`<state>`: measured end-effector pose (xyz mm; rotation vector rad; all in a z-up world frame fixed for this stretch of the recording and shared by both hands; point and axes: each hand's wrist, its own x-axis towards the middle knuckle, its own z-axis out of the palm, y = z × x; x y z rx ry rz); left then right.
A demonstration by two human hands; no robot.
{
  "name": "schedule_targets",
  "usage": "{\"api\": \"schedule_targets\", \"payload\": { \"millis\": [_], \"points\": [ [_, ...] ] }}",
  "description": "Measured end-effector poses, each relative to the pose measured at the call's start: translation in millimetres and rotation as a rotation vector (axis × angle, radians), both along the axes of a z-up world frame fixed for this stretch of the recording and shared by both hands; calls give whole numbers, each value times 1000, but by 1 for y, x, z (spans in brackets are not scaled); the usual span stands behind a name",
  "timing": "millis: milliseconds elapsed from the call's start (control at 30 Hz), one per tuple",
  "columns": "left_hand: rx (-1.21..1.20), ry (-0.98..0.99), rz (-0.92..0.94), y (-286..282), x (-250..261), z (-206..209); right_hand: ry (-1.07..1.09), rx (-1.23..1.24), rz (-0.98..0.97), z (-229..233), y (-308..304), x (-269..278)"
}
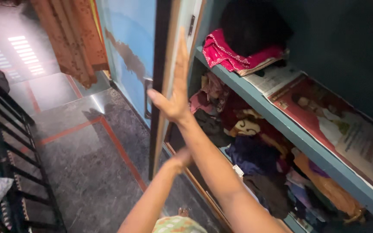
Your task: The person wipes the inside of a wardrobe shelf with a dark cloth, places a newspaper on the shelf, and then folds and stacks several pieces of clothing from a bed into the wardrobe.
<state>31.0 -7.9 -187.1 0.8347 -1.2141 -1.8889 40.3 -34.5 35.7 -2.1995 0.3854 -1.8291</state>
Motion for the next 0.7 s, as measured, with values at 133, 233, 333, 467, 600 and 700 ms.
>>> {"api": "schedule_targets", "payload": {
  "millis": [133, 233, 333, 467, 600, 700],
  "points": [
    [41, 541, -199, 69, -22, -14, -9, -95, -92, 8, -8, 61],
    [94, 906, -748, 62, -23, 9, 6, -72, -178, 9, -11, 104],
    [83, 1046, -818, 80, -21, 35, -1, -42, -235, 13, -18, 144],
    [282, 879, -448, 86, 20, 52, -23, -76, -275, 15, -41, 179],
    [184, 922, -292, 90, 56, 47, -19, -89, -336, 15, -54, 205],
    [139, 1047, -227, 97, 54, 48, 1, -117, -315, 10, -61, 213]
  ]
}}
